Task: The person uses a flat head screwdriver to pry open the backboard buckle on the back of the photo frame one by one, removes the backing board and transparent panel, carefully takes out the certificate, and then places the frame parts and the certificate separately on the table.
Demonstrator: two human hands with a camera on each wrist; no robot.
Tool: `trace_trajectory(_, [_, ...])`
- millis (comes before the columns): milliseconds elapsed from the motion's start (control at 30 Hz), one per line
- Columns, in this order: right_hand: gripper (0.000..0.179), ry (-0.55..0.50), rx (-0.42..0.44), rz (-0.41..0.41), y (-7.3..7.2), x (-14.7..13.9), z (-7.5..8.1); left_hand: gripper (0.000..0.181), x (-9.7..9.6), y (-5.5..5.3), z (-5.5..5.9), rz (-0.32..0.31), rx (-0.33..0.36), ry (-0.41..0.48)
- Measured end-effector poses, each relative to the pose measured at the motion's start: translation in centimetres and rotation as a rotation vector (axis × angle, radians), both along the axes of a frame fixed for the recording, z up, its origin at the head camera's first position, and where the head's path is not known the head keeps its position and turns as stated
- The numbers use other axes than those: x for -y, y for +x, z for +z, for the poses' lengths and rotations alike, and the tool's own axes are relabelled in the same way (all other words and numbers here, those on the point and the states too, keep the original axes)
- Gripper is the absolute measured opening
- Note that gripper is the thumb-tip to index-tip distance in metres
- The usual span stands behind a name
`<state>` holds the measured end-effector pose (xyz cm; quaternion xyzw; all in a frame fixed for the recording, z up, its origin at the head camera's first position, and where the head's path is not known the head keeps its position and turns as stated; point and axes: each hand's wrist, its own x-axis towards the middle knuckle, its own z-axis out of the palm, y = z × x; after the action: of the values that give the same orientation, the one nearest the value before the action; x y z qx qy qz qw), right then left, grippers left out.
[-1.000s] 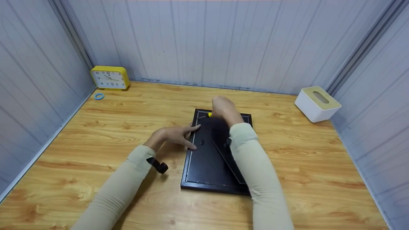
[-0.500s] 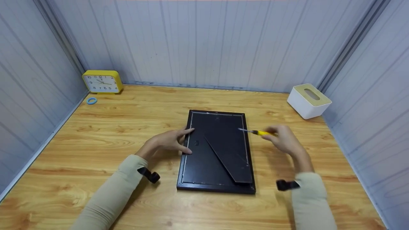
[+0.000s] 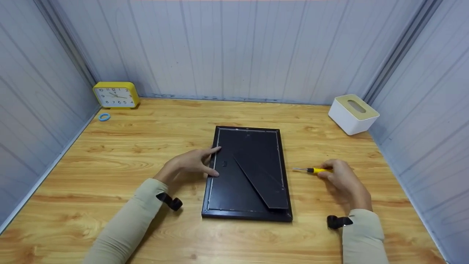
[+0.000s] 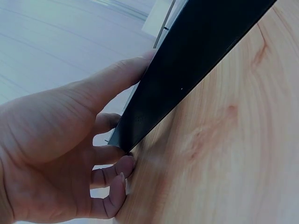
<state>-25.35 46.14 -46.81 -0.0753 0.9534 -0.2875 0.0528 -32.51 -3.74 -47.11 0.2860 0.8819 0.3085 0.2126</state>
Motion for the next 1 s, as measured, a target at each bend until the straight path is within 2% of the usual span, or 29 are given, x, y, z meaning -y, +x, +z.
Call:
trace_trajectory(133, [0.02, -0.005, -0.023, 0.019, -0.1, -0.3, -0.3, 0.105, -0.1, -0.1, 0.1, -0.006, -0.008, 0.003])
trace_trajectory(333, [0.02, 0.041, -0.063, 0.035, -0.1, -0.5, -0.7, 0.106, -0.2, -0.1, 0.1, -0.008, -0.002, -0.005])
trace_trajectory(400, [0.021, 0.03, -0.049, 0.038, -0.1, -0.5, -0.7, 0.106, -0.2, 0.0, 0.0, -0.005, 0.006, 0.003])
trace_trajectory(500, [0.026, -0.022, 0.019, 0.03, 0.1, -0.6, -0.6, 0.106, -0.3, 0.1, -0.1, -0.001, 0.012, 0.008])
trace_trajectory(633, [0.043, -0.022, 0.036, 0.013, 0.3, -0.2, 0.5, 0.106, -0.4, 0.1, 0.0, 0.001, 0.012, 0.012])
trace_trajectory(733, [0.055, 0.044, -0.045, 0.027, 0.3, 1.2, 1.8, 0.106, -0.4, 0.1, 0.0, -0.001, 0.008, 0.012])
trace_trajectory(833, [0.057, 0.059, -0.096, 0.067, 0.5, 3.8, 3.3, 0.106, -0.3, 0.0, 0.0, -0.009, 0.006, 0.012])
trace_trajectory(900, [0.059, 0.054, -0.092, 0.109, 0.8, 6.0, 4.1, 0.105, -0.2, 0.0, -0.1, -0.007, 0.002, 0.011])
trace_trajectory(1000, [0.068, 0.043, -0.038, 0.176, 1.8, 9.5, 4.7, 0.105, -0.1, 0.0, -0.1, 0.007, 0.004, 0.018])
